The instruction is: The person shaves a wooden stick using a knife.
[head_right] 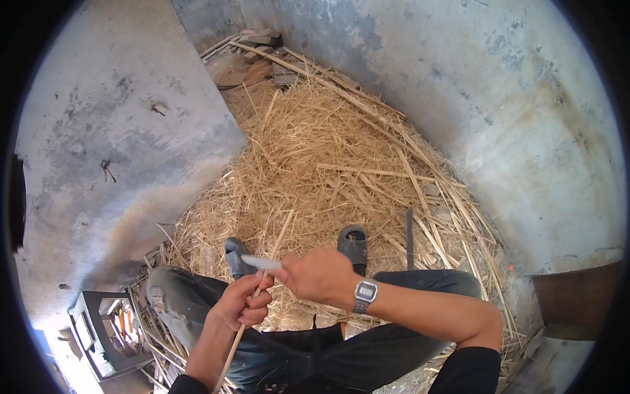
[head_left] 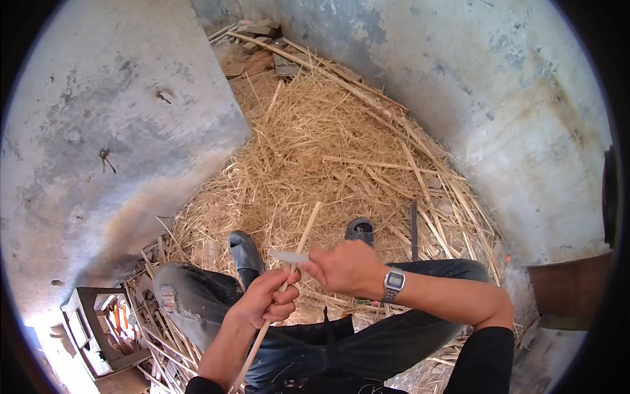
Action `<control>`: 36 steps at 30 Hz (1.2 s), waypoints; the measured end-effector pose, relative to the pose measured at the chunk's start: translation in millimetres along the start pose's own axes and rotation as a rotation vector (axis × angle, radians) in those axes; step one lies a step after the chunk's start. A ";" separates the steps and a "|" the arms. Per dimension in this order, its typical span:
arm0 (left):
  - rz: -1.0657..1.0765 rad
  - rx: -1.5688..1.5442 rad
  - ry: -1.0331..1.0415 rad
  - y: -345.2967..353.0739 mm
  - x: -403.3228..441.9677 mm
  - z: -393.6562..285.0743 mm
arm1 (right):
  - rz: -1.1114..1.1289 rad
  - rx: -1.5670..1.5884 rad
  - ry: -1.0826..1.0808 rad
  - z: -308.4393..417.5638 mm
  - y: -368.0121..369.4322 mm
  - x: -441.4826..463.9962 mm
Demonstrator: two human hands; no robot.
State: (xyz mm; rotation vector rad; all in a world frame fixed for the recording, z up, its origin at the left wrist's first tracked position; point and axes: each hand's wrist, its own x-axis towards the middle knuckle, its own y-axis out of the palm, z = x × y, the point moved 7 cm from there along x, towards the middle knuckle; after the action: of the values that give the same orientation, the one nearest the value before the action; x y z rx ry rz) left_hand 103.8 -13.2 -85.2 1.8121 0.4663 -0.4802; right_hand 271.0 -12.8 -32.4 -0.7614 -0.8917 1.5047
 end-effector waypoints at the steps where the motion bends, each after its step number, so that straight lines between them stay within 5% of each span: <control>1: -0.018 0.016 0.007 0.8 -0.6 -1.7 | -0.007 -0.048 -0.009 -3.3 2.3 1.6; 5: 0.025 0.011 0.016 2.6 -0.3 -1.3 | -0.093 0.018 0.071 -15.5 -19.3 7.5; 8: -0.024 0.043 0.014 -1.7 -1.0 -2.4 | 0.070 -0.014 -0.020 9.2 -0.1 0.3; 13: -0.049 -0.021 0.016 4.1 -4.2 -4.0 | -0.117 -0.031 0.149 -31.8 -39.1 20.7; 17: 0.140 -0.134 0.001 3.2 -7.6 -4.8 | -0.042 0.010 -0.027 24.9 -37.6 1.9; 22: 0.391 -0.533 -0.129 18.8 -5.8 -0.4 | -0.039 0.014 0.014 7.2 -22.5 8.4; 28: 0.456 -0.598 -0.162 19.4 -5.2 4.5 | 0.006 0.038 -0.076 20.7 -13.5 1.2; 30: 0.492 -0.617 -0.172 25.6 -7.8 7.7 | -0.097 0.022 0.123 -15.6 -35.7 17.1; 36: 0.581 -0.675 -0.167 31.9 -3.8 -0.3 | -0.011 0.007 -0.064 14.4 -21.3 5.4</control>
State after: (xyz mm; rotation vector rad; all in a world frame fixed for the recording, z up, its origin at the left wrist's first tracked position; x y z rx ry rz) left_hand 117.8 -22.0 -57.7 1.1592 -0.0366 -0.0461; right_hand 268.5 -8.2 -6.7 -0.7061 -0.9362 1.5291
